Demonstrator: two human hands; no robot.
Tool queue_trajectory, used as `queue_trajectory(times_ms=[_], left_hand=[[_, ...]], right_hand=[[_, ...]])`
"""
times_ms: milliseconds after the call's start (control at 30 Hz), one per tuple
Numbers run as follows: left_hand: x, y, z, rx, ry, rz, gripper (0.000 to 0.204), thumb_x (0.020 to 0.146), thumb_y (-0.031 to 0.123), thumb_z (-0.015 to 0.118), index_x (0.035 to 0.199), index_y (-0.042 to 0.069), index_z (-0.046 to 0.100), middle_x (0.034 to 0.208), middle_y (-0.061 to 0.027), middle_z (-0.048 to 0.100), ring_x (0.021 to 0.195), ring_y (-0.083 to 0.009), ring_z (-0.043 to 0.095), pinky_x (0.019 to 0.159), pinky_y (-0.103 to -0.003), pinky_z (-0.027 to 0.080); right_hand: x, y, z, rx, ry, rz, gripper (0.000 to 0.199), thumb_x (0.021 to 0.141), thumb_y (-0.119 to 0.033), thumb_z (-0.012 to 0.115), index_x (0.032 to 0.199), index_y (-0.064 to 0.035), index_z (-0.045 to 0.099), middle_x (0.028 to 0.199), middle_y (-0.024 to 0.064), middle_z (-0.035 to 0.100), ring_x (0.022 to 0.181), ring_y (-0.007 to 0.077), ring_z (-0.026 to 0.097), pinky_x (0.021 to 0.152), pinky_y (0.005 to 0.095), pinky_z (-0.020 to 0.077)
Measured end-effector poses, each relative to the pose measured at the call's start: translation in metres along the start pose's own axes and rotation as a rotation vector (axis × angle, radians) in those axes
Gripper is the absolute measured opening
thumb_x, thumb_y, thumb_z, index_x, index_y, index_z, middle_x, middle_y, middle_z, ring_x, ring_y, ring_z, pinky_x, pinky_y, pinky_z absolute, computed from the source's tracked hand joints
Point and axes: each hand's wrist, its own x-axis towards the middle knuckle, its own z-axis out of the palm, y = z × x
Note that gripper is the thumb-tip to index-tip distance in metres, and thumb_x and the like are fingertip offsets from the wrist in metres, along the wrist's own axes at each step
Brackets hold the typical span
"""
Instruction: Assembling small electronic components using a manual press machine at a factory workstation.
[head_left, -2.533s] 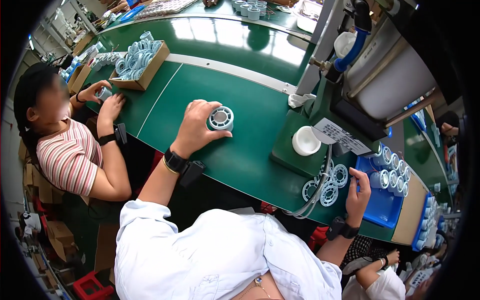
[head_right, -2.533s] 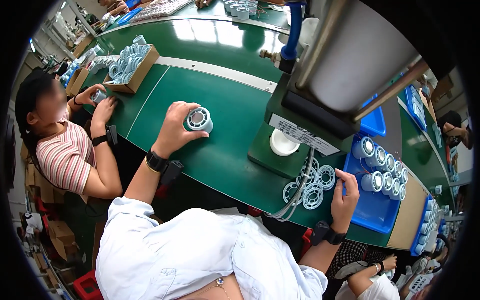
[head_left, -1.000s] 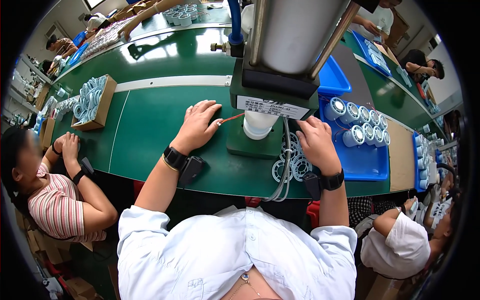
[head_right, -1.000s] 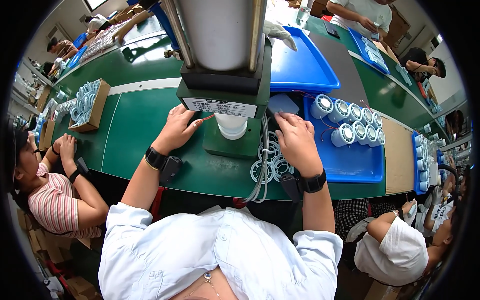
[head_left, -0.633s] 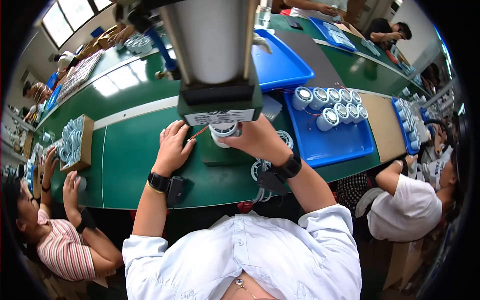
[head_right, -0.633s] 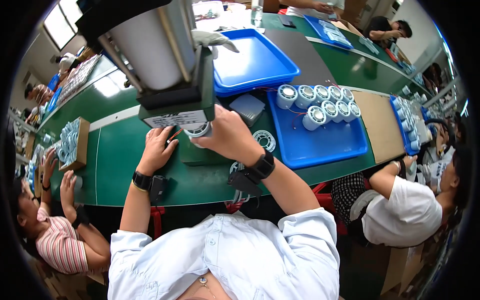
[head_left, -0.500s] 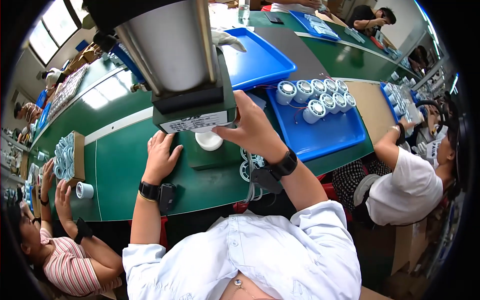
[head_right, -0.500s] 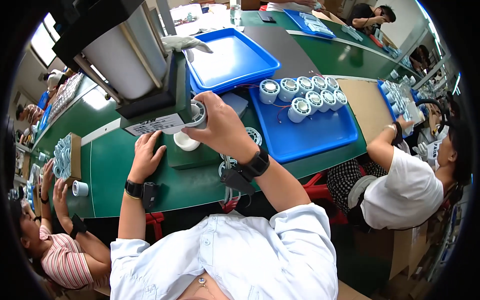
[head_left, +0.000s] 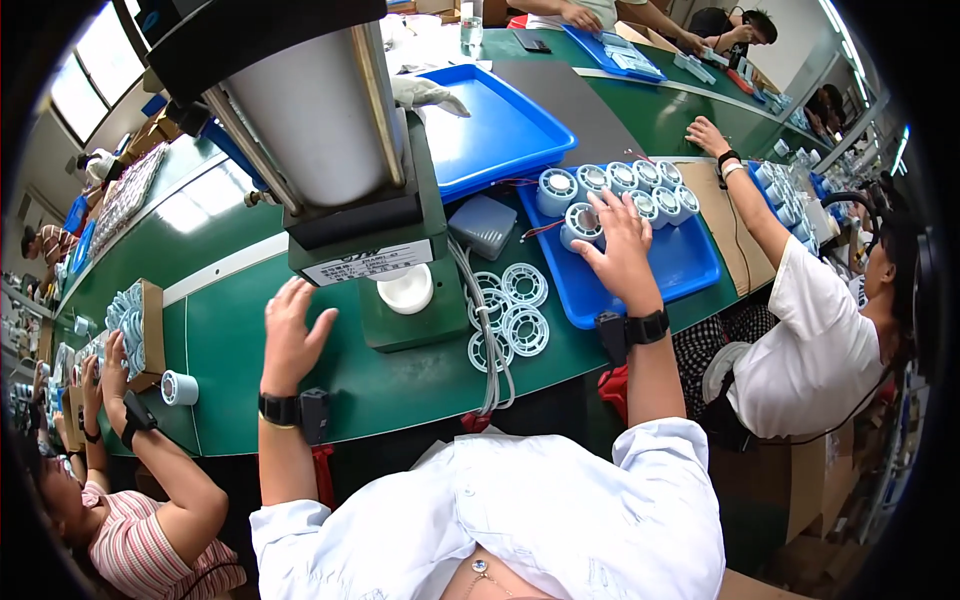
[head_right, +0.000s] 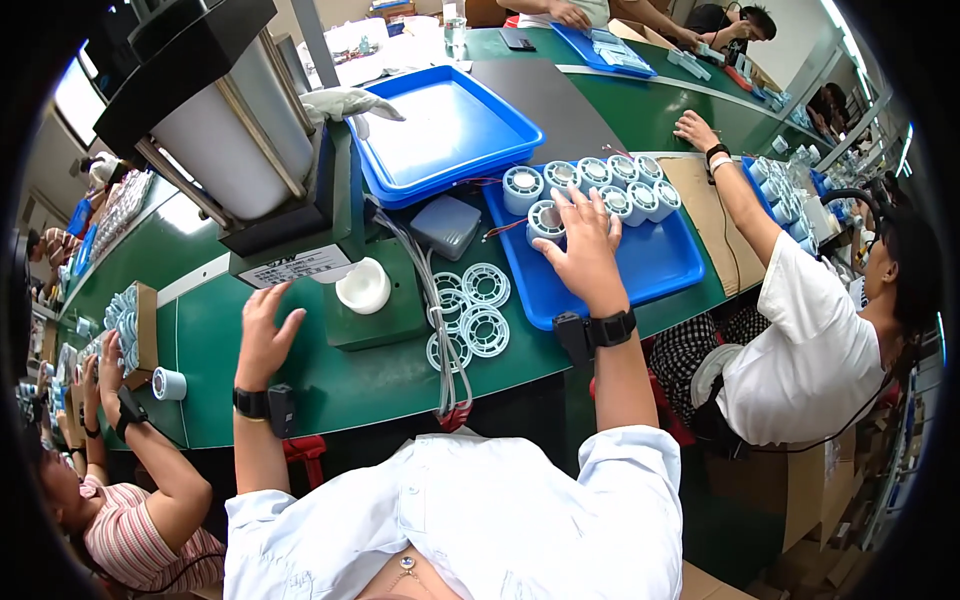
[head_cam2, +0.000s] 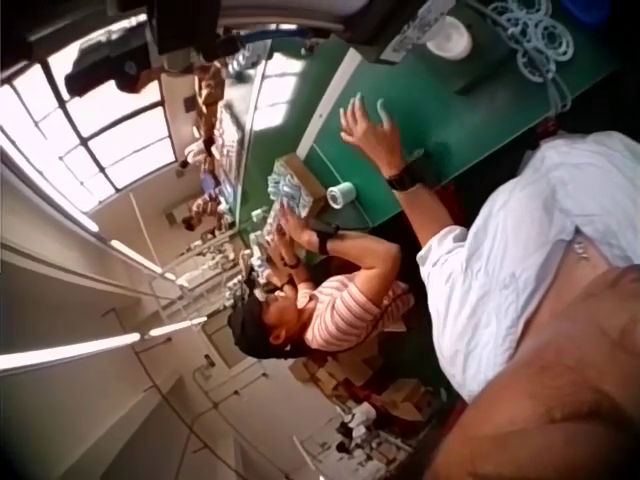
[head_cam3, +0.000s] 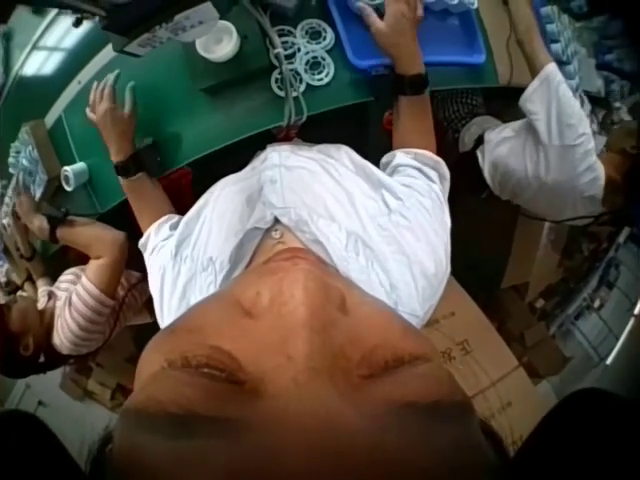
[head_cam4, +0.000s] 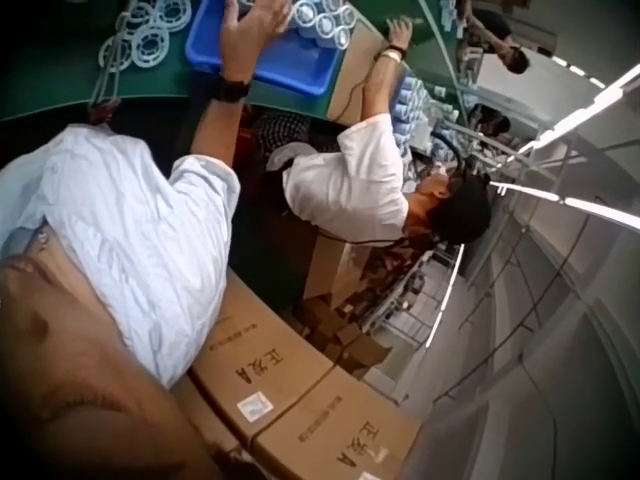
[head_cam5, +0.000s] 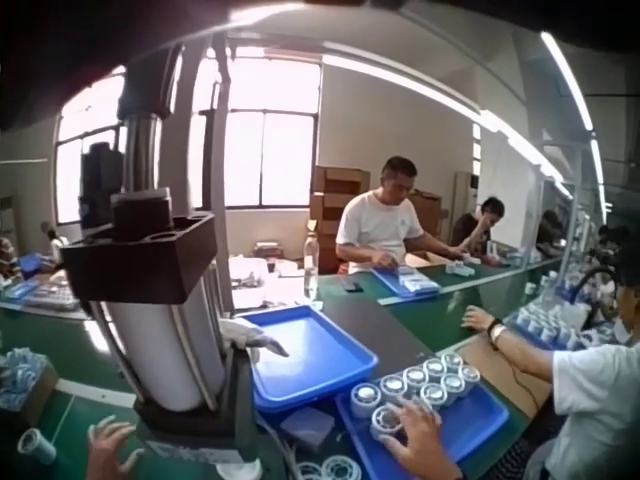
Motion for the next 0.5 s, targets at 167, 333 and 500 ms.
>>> queue_trajectory(times_ms=[167, 333, 500], left_hand=[[-0.054, -0.102, -0.07, 0.581, 0.336, -0.546, 0.042, 0.09, 0.034, 0.063, 0.127, 0.014, 0.06, 0.134, -0.008, 0.056, 0.131, -0.029, 0.045, 0.108, -0.055, 0.029], [-0.124, -0.185, -0.119, 0.162, 0.167, -0.841, 0.048, 0.088, 0.03, 0.064, 0.133, 0.014, 0.056, 0.137, -0.0105, 0.053, 0.132, -0.0332, 0.043, 0.108, -0.043, 0.035], [-0.107, -0.118, -0.11, -0.11, 0.088, -0.392, 0.064, 0.079, 0.01, 0.063, 0.141, 0.009, 0.046, 0.133, -0.0147, 0.05, 0.12, -0.0286, 0.052, 0.104, -0.036, 0.04]], right_hand=[[-0.018, -0.021, -0.018, 0.491, 0.011, -0.091, 0.043, 0.087, -0.021, 0.066, 0.128, -0.0089, 0.059, 0.133, 0.0123, 0.057, 0.123, 0.0301, 0.051, 0.105, 0.0374, 0.0356], [-0.027, -0.043, -0.022, 0.906, -0.141, -0.129, 0.029, 0.09, -0.016, 0.063, 0.118, -0.0052, 0.065, 0.119, 0.0111, 0.064, 0.109, 0.0244, 0.059, 0.092, 0.0322, 0.0445], [-0.022, -0.046, -0.013, 0.904, -0.181, -0.123, 0.027, 0.091, -0.011, 0.06, 0.116, -0.0035, 0.065, 0.113, 0.0102, 0.065, 0.104, 0.0219, 0.06, 0.088, 0.0304, 0.0457]])
